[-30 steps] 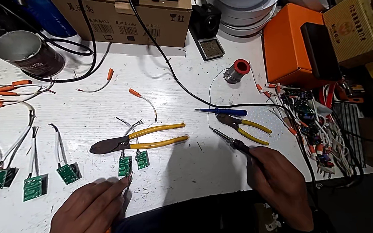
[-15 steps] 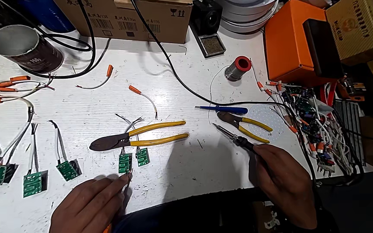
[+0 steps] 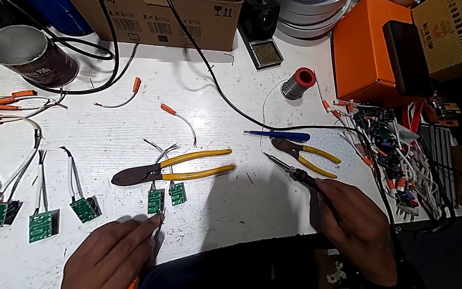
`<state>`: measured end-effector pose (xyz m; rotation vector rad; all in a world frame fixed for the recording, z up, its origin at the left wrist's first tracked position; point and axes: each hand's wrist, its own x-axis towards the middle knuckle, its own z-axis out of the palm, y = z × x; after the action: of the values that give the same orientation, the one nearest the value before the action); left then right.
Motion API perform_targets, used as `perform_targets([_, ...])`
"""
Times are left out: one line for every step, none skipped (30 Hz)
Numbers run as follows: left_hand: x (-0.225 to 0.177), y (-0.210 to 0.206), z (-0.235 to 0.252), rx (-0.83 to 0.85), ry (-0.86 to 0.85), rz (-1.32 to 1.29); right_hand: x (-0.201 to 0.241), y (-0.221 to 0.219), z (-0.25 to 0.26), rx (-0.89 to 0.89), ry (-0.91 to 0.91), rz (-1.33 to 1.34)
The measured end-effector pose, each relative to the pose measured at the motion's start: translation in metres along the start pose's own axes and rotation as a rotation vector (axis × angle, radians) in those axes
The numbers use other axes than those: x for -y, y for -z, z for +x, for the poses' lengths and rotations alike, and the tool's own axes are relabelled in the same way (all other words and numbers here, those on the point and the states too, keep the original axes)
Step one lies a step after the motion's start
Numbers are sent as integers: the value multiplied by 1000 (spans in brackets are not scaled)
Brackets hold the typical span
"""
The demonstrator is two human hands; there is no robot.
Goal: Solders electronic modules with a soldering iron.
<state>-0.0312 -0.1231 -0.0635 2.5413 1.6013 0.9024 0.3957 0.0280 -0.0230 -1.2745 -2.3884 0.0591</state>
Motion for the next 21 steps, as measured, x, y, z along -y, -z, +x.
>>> perform_targets([0,0,0,-2,-1,0,0,0,0,1,0,0])
perform_targets([0,0,0,-4,-3,1,0,0,0,1,0,0])
perform_targets([0,0,0,-6,-3,1,0,0,1,-1,2,0])
perform_targets([0,0,0,-6,-3,1,0,0,1,-1,3,1])
perform_targets([0,0,0,-7,-3,1,0,1,2,1,3,0])
perform_targets([0,0,0,-7,-3,1,0,1,2,2,3,2])
perform_targets([0,0,0,-8,-2,1,0,1,2,4,3,4])
perform_targets([0,-1,0,-9,-2,2,0,1,2,7,4,6])
perform_targets([0,-1,0,-10,-2,1,0,1,2,10,5,7])
perform_targets([0,-1,0,-11,0,1,0,1,3,14,6,6])
perform_targets([0,-1,0,-12,0,0,0,1,3,15,6,4])
perform_targets([0,-1,0,-13,1,3,0,1,3,14,5,4])
perform_targets([-1,-1,0,-12,0,4,0,1,3,13,5,3])
perform_targets([0,-1,1,-11,-1,4,0,1,3,13,6,2])
perform_targets([0,-1,0,-12,0,4,0,1,3,14,7,3])
perform_targets([0,-1,0,-12,1,1,0,1,3,16,8,6])
perform_targets([0,-1,0,-12,2,1,0,1,3,17,9,7])
perform_targets([0,-1,1,-11,1,3,0,2,3,18,10,5])
perform_targets([0,-1,1,-10,0,3,0,2,3,21,10,2])
perform_targets([0,-1,1,-10,1,3,0,3,4,24,12,-1])
perform_targets([0,-1,1,-12,0,2,0,3,4,27,14,-3])
